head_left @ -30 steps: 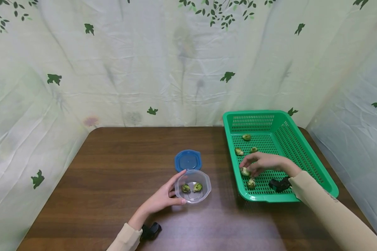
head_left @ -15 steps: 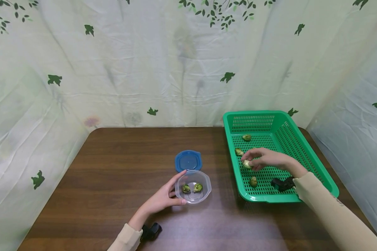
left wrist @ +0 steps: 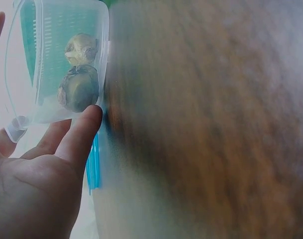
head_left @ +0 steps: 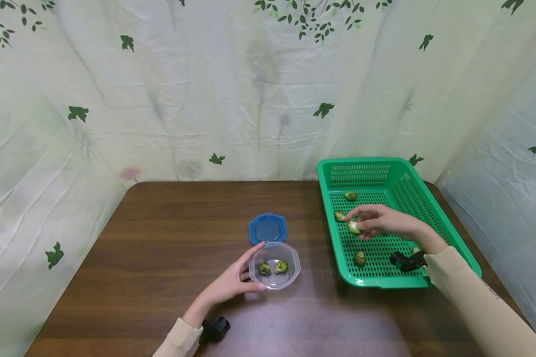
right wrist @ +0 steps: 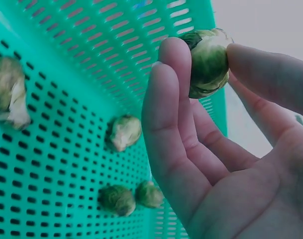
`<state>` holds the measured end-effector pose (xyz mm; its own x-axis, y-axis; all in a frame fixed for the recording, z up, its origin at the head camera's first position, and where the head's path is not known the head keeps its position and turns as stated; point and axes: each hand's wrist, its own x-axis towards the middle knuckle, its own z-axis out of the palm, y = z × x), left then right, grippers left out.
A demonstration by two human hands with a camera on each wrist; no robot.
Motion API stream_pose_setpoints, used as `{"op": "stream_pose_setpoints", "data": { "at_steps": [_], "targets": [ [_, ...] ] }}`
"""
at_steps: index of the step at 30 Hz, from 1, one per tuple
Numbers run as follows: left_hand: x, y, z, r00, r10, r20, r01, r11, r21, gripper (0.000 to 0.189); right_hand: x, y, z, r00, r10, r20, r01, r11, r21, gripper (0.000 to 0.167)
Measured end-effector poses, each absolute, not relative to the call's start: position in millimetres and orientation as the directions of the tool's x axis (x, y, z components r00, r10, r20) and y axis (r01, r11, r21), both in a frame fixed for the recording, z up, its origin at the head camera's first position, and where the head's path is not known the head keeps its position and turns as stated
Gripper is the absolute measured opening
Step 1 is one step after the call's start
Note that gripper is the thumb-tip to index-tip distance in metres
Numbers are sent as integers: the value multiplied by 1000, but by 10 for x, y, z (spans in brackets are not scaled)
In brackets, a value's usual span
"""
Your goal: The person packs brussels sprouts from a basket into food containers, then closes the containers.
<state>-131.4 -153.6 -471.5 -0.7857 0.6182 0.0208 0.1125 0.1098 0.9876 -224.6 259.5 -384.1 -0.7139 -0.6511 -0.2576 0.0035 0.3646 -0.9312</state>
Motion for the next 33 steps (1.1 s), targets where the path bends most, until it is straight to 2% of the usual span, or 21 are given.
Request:
{"op": "stream_pose_setpoints", "data": {
  "at_steps": [9, 19, 33],
  "targets": [
    [-1319, -1529, -4713, -789, 614, 19, 109, 109, 988, 90, -2180, 2453, -3723, -716, -656, -239, -9, 351, -936, 38],
    [-1303, -1515, -4695, -795, 607, 3, 82, 102, 991, 90, -2130, 2299, -3669, -721, -663, -202, -46, 336, -941, 30],
    [-1298, -1525, -4697, -791, 611, 21, 103, 100, 990, 89, -2034, 2136, -3505, -731, -657, -185, -54, 326, -944, 31]
  ]
}}
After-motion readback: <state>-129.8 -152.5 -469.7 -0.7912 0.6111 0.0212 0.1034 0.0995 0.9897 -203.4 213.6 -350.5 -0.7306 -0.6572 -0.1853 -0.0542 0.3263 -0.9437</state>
